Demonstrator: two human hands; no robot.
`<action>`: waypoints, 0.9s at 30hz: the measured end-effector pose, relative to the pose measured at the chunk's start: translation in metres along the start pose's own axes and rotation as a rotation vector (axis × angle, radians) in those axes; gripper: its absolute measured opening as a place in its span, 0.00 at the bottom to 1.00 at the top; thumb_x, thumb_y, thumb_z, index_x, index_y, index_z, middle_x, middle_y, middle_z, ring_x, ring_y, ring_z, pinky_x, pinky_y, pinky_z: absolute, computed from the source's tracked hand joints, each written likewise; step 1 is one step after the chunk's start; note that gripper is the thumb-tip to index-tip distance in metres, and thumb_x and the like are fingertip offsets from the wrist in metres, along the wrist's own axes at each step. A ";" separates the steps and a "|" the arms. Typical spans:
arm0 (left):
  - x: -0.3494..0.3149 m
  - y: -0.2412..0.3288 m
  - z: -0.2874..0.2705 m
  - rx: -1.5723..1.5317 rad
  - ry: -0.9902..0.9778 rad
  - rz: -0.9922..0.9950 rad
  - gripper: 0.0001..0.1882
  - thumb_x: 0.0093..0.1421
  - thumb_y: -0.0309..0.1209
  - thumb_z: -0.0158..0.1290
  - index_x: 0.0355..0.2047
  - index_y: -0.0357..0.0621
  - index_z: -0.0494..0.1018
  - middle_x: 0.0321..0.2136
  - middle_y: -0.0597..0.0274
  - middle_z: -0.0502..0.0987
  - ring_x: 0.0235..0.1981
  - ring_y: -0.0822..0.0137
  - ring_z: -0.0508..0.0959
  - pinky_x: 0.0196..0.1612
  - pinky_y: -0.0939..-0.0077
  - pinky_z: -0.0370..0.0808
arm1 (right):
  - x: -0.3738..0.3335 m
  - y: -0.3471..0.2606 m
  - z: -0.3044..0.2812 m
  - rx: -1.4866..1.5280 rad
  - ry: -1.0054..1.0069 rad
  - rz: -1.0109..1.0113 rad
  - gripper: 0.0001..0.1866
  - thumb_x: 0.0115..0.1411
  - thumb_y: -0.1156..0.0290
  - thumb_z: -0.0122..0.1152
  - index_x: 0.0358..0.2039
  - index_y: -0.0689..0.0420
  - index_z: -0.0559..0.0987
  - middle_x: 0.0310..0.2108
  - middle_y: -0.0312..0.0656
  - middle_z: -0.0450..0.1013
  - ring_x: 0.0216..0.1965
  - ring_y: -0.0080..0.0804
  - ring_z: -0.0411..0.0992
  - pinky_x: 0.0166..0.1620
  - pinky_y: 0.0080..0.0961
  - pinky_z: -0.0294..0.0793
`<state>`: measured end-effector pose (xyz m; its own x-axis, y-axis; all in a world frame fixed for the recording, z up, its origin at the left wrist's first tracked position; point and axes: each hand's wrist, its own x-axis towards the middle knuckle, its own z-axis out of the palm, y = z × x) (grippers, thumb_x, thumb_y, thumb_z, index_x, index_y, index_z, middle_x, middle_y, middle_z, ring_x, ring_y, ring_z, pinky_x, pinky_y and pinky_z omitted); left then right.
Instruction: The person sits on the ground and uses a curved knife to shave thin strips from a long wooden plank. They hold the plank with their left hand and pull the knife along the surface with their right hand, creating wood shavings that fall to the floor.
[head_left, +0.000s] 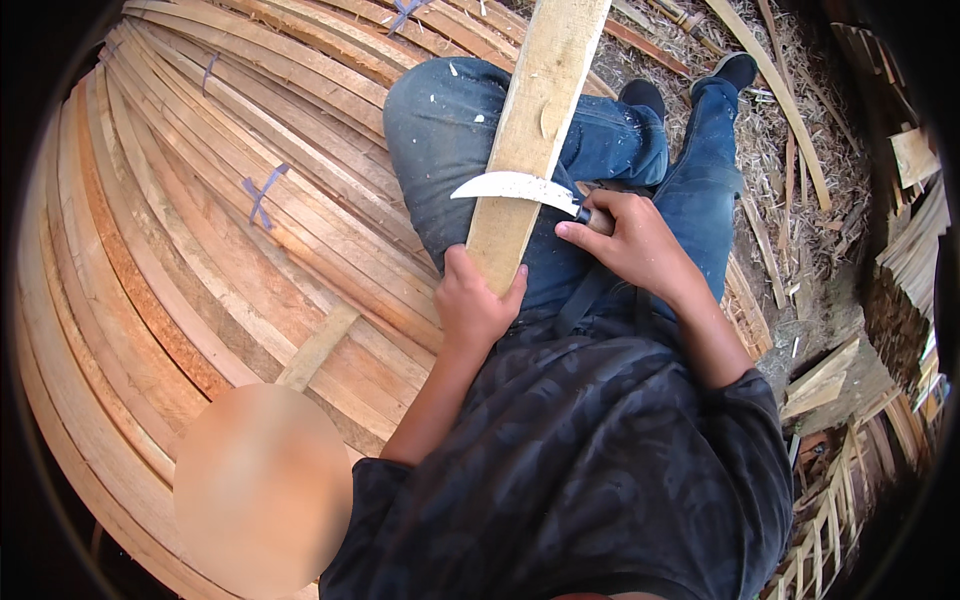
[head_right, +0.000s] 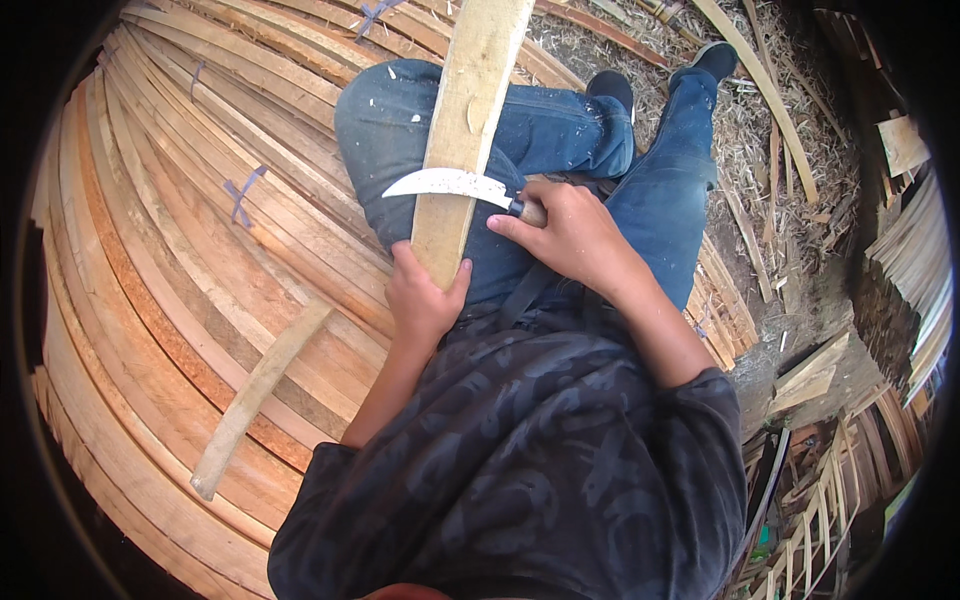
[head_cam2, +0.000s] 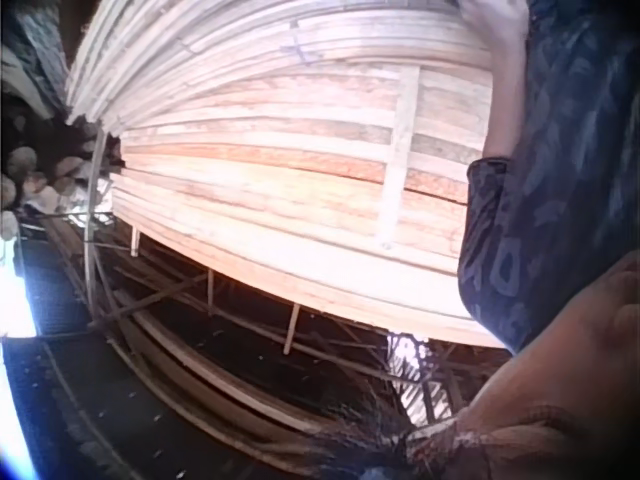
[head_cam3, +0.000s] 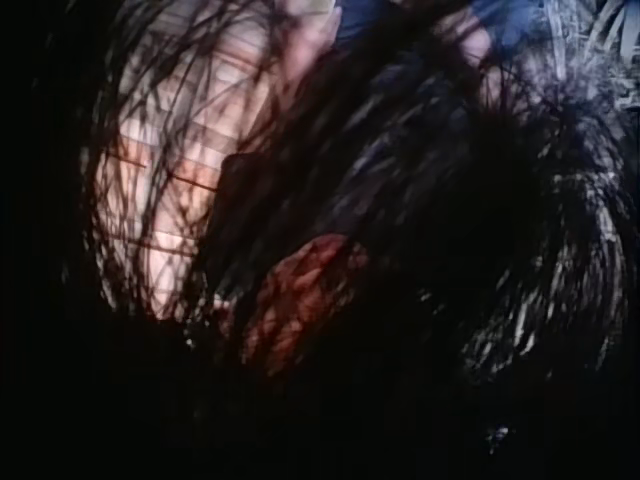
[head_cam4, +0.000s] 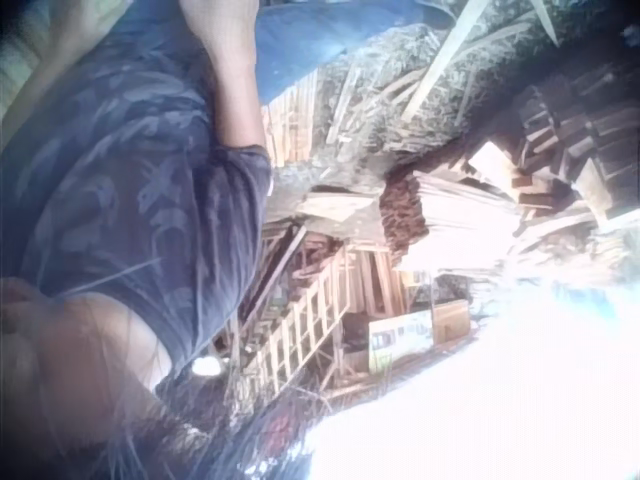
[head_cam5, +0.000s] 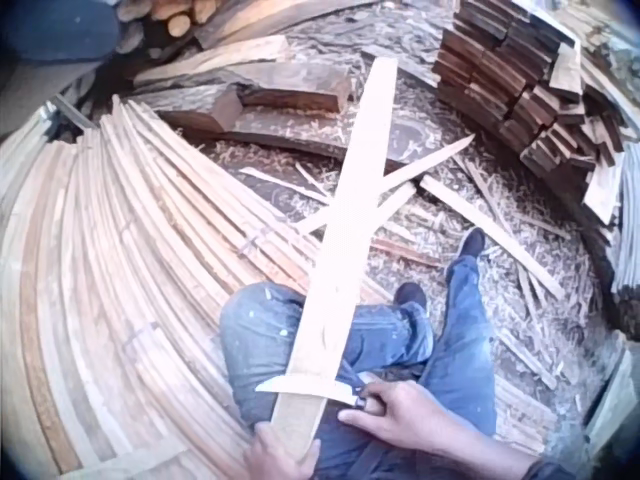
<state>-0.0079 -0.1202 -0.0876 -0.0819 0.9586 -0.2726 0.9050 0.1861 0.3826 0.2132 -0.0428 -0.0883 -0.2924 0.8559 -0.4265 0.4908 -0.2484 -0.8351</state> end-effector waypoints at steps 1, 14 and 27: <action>-0.001 -0.001 0.000 -0.016 0.005 -0.014 0.33 0.49 0.49 0.64 0.38 0.37 0.60 0.28 0.44 0.71 0.29 0.39 0.77 0.31 0.48 0.74 | 0.000 0.002 -0.006 0.090 -0.025 -0.036 0.22 0.56 0.57 0.69 0.37 0.66 0.78 0.19 0.39 0.69 0.18 0.27 0.70 0.24 0.28 0.70; -0.001 -0.013 -0.005 -0.097 -0.013 0.012 0.34 0.49 0.47 0.65 0.44 0.37 0.60 0.33 0.41 0.74 0.33 0.39 0.77 0.33 0.52 0.74 | 0.004 0.036 -0.054 0.605 -0.316 0.214 0.10 0.65 0.64 0.60 0.38 0.58 0.75 0.19 0.26 0.64 0.18 0.12 0.61 0.20 0.15 0.60; 0.006 -0.030 -0.011 -0.157 -0.033 0.071 0.36 0.48 0.49 0.66 0.44 0.35 0.62 0.30 0.45 0.75 0.29 0.43 0.79 0.31 0.54 0.76 | 0.000 0.056 -0.046 0.585 -0.249 0.180 0.11 0.62 0.65 0.65 0.39 0.59 0.78 0.19 0.26 0.66 0.17 0.11 0.61 0.19 0.13 0.58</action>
<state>-0.0402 -0.1175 -0.0915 -0.0038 0.9633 -0.2682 0.8316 0.1520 0.5342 0.2782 -0.0363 -0.1190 -0.4627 0.6651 -0.5861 0.0433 -0.6434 -0.7643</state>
